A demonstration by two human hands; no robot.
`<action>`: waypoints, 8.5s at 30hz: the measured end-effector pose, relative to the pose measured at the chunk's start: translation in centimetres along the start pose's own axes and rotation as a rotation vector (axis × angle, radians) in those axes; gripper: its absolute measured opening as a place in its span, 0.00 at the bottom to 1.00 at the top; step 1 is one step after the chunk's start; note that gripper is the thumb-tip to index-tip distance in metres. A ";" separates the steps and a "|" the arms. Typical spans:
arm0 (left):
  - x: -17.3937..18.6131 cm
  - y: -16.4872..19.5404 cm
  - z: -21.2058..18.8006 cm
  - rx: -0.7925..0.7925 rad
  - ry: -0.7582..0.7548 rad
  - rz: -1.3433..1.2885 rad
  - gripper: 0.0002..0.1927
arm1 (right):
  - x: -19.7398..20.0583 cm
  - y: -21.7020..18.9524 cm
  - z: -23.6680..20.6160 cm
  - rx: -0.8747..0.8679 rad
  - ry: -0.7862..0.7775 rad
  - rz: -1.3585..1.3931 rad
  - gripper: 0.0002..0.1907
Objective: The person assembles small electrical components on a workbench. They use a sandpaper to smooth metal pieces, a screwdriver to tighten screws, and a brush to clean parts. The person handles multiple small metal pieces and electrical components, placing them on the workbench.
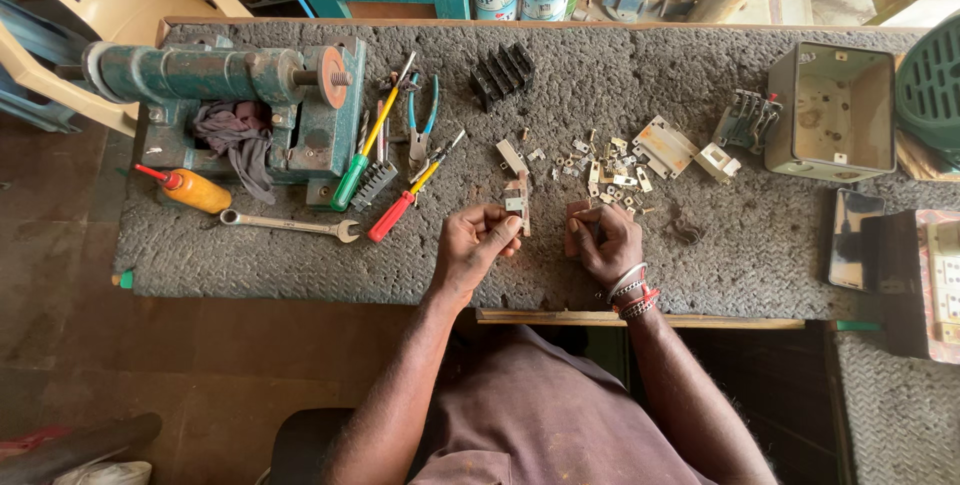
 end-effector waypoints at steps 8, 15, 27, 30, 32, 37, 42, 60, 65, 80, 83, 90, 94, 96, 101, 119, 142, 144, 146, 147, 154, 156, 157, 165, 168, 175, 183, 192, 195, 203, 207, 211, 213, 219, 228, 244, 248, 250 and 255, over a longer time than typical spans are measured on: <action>-1.6 -4.8 0.0 0.290 0.006 0.517 0.11 | -0.1 0.3 0.3 -0.022 0.035 0.070 0.11; -3.1 -2.4 -0.6 -0.129 -0.006 0.947 0.20 | -0.4 0.6 0.0 -0.123 0.019 0.173 0.16; -3.4 -1.0 -3.1 -0.449 0.069 0.867 0.02 | -3.3 -1.5 1.0 -0.076 -0.031 -0.393 0.10; -3.6 -0.8 -3.0 -0.476 0.036 0.858 0.03 | -2.8 -1.1 0.4 -0.010 0.030 -0.373 0.09; -3.6 -1.1 -2.9 -0.445 0.010 0.862 0.03 | -2.9 -0.3 0.3 -0.065 0.031 -0.335 0.09; -3.7 -1.7 -2.9 -0.365 -0.020 0.842 0.05 | -3.1 -1.3 -0.3 -0.053 0.035 -0.372 0.12; -3.5 -1.4 -2.7 -0.381 -0.015 0.844 0.06 | -2.2 -3.5 -2.3 0.036 0.084 -0.407 0.09; -3.9 -1.1 -2.4 -0.469 -0.010 0.894 0.05 | -1.0 -1.6 2.4 -0.058 0.118 -0.243 0.10; -3.6 -1.9 -2.2 -0.394 0.008 0.931 0.04 | -2.9 -3.7 0.6 0.090 0.024 -0.445 0.15; -3.9 -0.6 -2.8 -0.486 0.006 0.874 0.04 | -1.3 -5.9 -2.6 0.496 0.001 -0.541 0.10; -4.0 -0.7 -2.8 -0.475 -0.016 0.864 0.05 | 0.6 -5.1 -2.1 0.352 -0.074 -0.216 0.14; -3.8 -1.6 -2.6 -0.456 -0.028 0.885 0.04 | -2.3 -7.3 -1.4 0.531 0.010 -0.739 0.14; -3.7 -1.1 -2.9 -0.489 -0.018 0.880 0.04 | 0.3 -6.6 -7.0 0.277 -0.271 -0.195 0.16; -3.6 -1.3 -2.4 -0.408 -0.035 0.842 0.06 | 1.6 -3.4 -5.4 0.036 -0.332 -0.061 0.21; -4.4 -1.8 -1.4 -0.279 -0.038 1.050 0.28 | 5.5 1.4 -0.4 -0.051 0.159 0.058 0.06; -1.7 -2.0 -2.6 -0.383 0.053 1.047 0.10 | 3.6 1.9 -0.7 -0.135 0.062 0.190 0.10; -1.0 -1.4 -1.3 -0.519 0.094 0.982 0.16 | -1.8 -3.1 3.1 -0.041 -0.161 0.035 0.24; -0.8 -0.6 -1.2 -0.553 0.102 0.897 0.19 | -2.8 -3.1 4.4 -0.149 -0.237 0.128 0.21; -0.1 -0.1 -0.9 -0.550 0.111 0.726 0.25 | -4.0 -3.5 5.1 -0.185 -0.355 0.266 0.19; 0.5 -0.2 -0.5 -0.483 0.084 0.585 0.29 | -4.8 -4.1 5.2 -0.164 -0.432 0.358 0.18; 3.0 -0.1 0.2 -0.377 -0.065 0.294 0.26 | -6.7 -6.5 2.4 -0.239 -0.659 0.834 0.11; 3.1 -0.1 -0.1 -0.423 -0.045 0.291 0.19 | -6.0 -6.9 1.7 -0.243 -0.631 0.803 0.10; 3.1 0.2 -0.5 -0.486 -0.051 0.255 0.13 | -5.6 -6.9 1.6 -0.246 -0.612 0.788 0.09; 6.4 -2.9 -0.5 -0.138 0.136 0.075 0.06 | -3.3 -7.9 1.6 0.145 -0.332 -0.272 0.22; 6.4 -3.0 -0.3 -0.151 0.198 0.108 0.07 | -3.7 -7.5 0.5 0.165 -0.273 -0.317 0.19; 3.6 -1.5 0.1 -0.169 0.309 0.109 0.17 | 1.0 -0.5 0.0 -0.202 -0.098 0.221 0.11; 0.5 0.9 -0.8 -0.314 0.133 0.827 0.15 | 4.9 -2.3 -2.9 0.041 0.000 -0.244 0.20; -1.9 -1.1 -1.5 -0.187 -0.124 0.849 0.09 | 4.4 -4.1 -3.1 0.094 0.012 -0.290 0.17; -3.2 -1.0 -1.8 -0.301 -0.160 0.930 0.10 | 4.5 -4.0 -3.3 0.097 0.020 -0.286 0.16; -2.3 -4.6 0.9 0.125 -0.001 -0.052 0.17 | 4.2 -3.5 -3.4 0.103 0.046 -0.262 0.15; -0.6 -4.8 1.8 0.106 0.113 0.462 0.12 | 4.3 -2.7 -3.7 0.118 0.066 -0.274 0.14; -0.4 -2.5 2.4 -0.149 0.178 1.127 0.04 | 4.3 -0.5 -3.2 -0.075 0.081 -0.184 0.13; -0.6 -1.9 2.2 -0.209 0.168 1.258 0.04 | 3.4 -0.7 -2.7 -0.079 0.122 -0.133 0.12; -1.1 0.1 -1.4 -0.462 0.132 1.261 0.12 | -3.5 -5.3 0.6 -0.054 -0.068 -0.089 0.32; -1.4 2.2 -4.6 -0.538 0.105 1.318 0.12 | -5.2 -9.5 4.8 0.430 -0.626 -0.458 0.34; -1.6 0.8 -5.6 -0.474 0.145 1.309 0.15 | -5.7 -7.4 2.1 0.362 -0.464 -0.434 0.34; -1.5 0.2 -5.6 -0.452 0.127 1.344 0.15 | -6.1 -6.9 1.6 0.362 -0.535 -0.379 0.32; -1.6 0.3 -5.7 -0.463 0.132 1.338 0.16 | -6.4 -6.2 1.8 0.278 -0.574 -0.428 0.32; -1.7 0.7 -6.2 -0.433 0.152 1.345 0.14 | -6.8 -7.1 1.7 0.478 -0.558 -0.645 0.38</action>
Point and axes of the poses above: each hand's wrist, its own z-axis towards the middle knuckle, its own x-axis out of the back of the hand, y = z × x, the point moved 7 cm from there along z, towards the middle knuckle, and after that the axes turned 7 degrees about -x, right-handed, at the moved point
